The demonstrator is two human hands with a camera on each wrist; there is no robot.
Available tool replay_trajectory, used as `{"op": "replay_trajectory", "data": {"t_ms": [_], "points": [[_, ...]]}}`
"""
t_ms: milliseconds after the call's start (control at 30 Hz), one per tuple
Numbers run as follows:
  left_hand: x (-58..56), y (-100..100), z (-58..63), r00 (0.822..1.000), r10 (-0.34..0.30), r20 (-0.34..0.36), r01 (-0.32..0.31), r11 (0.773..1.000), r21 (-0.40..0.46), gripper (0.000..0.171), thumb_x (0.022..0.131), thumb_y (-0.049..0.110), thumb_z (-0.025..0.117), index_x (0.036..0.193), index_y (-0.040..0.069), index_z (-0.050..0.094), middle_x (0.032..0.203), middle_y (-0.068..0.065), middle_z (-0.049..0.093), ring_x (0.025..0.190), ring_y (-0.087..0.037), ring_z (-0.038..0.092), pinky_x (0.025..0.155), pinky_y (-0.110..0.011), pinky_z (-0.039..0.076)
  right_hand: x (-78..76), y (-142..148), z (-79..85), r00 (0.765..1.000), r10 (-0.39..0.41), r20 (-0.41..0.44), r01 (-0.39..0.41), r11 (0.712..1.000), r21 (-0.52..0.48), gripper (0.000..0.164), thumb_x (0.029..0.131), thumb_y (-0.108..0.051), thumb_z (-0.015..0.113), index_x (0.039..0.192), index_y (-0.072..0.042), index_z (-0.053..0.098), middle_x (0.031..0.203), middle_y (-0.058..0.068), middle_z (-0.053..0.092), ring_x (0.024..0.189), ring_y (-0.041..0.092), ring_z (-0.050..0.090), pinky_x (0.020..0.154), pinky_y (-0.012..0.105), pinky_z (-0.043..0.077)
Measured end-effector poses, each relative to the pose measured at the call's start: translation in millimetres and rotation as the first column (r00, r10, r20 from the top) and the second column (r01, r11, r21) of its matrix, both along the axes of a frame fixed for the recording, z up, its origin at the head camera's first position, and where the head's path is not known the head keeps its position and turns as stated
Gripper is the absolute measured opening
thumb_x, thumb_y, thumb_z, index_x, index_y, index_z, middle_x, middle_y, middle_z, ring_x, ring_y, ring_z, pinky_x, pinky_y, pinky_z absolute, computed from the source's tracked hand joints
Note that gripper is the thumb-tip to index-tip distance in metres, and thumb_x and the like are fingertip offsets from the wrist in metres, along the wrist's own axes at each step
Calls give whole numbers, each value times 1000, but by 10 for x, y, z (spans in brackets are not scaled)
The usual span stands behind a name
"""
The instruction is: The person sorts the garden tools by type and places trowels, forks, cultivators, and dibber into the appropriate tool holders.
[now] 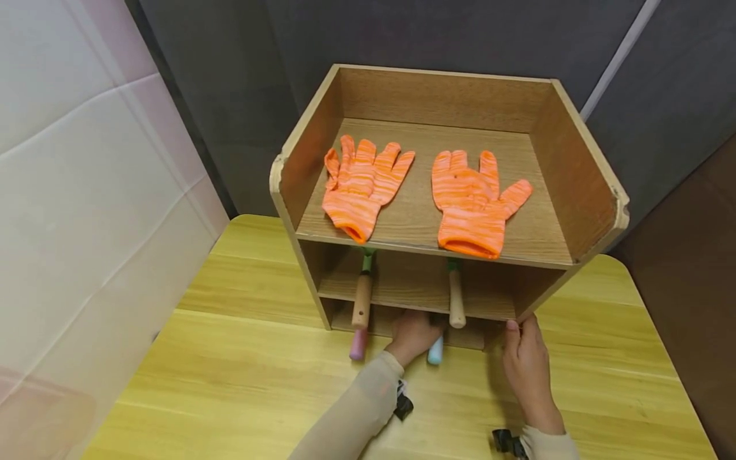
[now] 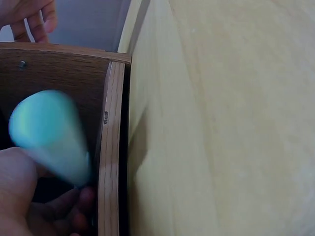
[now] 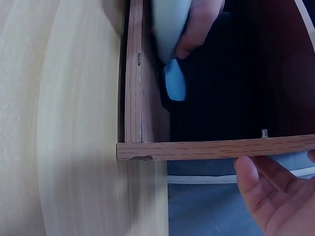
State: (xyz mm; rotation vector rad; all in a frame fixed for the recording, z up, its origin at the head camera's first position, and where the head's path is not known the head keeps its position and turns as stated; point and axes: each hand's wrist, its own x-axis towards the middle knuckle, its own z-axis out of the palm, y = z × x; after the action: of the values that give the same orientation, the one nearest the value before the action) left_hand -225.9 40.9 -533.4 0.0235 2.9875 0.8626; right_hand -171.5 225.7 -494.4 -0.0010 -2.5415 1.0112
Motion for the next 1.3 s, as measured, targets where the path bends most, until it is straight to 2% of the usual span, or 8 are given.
{"op": "replay_trajectory", "data": {"t_ms": [333,567,800,867,967,1100,1167,1300], "points": [[-13,-18,-19,999,-27,-35,27,1000,-4,31,91,40,56,110,17,66,90,-1,69,79,-19,65,54,-31,45,-35,18,-3,1000,13,23,-13,1000,14,28,105,-20,32,106,6,44,85,20,56,65,-6,47,57,29,42],[64,-61,17,995,-93,43,95,995,-24,37,86,54,58,91,19,68,83,3,67,75,-17,64,56,-33,45,-52,-5,6,998,21,59,-21,1000,-6,27,106,-20,31,106,4,43,87,20,55,62,6,59,57,25,46],[148,-190,29,990,-141,-18,141,990,-4,39,86,57,59,100,21,67,63,7,56,56,-10,52,46,-27,36,-60,-14,8,997,33,70,-34,999,0,26,106,-20,31,103,3,42,87,21,56,61,0,56,56,26,45],[163,-224,35,987,-154,-45,156,987,37,40,87,54,59,107,20,68,59,7,54,53,-9,48,43,-26,33,-59,-5,16,997,33,76,-34,999,6,25,106,-20,31,102,3,41,86,21,56,61,3,58,55,26,44],[192,-255,59,980,-169,-107,181,977,109,43,88,50,61,117,19,66,68,9,65,59,-4,54,46,-20,36,-56,6,27,996,46,76,-47,999,18,26,105,-20,32,107,5,42,88,22,57,62,17,62,57,30,46],[266,-279,114,968,-201,-150,227,956,188,40,89,47,61,119,20,65,88,11,71,69,2,59,52,-14,39,-21,18,33,993,90,80,-92,995,22,35,105,-17,35,126,10,38,109,32,54,83,42,62,69,50,51],[320,-301,148,964,-220,-152,249,945,214,38,90,46,61,118,20,65,89,11,69,72,1,59,56,-15,41,10,20,40,990,106,94,-109,994,23,39,104,-16,36,133,11,34,120,34,49,93,48,59,73,57,49],[439,-384,242,954,-246,-169,285,920,269,32,92,43,61,113,19,66,93,9,68,82,-3,61,67,-16,45,69,25,69,985,126,120,-129,991,17,46,104,-16,37,141,10,28,127,36,44,96,50,58,68,50,52]]}}
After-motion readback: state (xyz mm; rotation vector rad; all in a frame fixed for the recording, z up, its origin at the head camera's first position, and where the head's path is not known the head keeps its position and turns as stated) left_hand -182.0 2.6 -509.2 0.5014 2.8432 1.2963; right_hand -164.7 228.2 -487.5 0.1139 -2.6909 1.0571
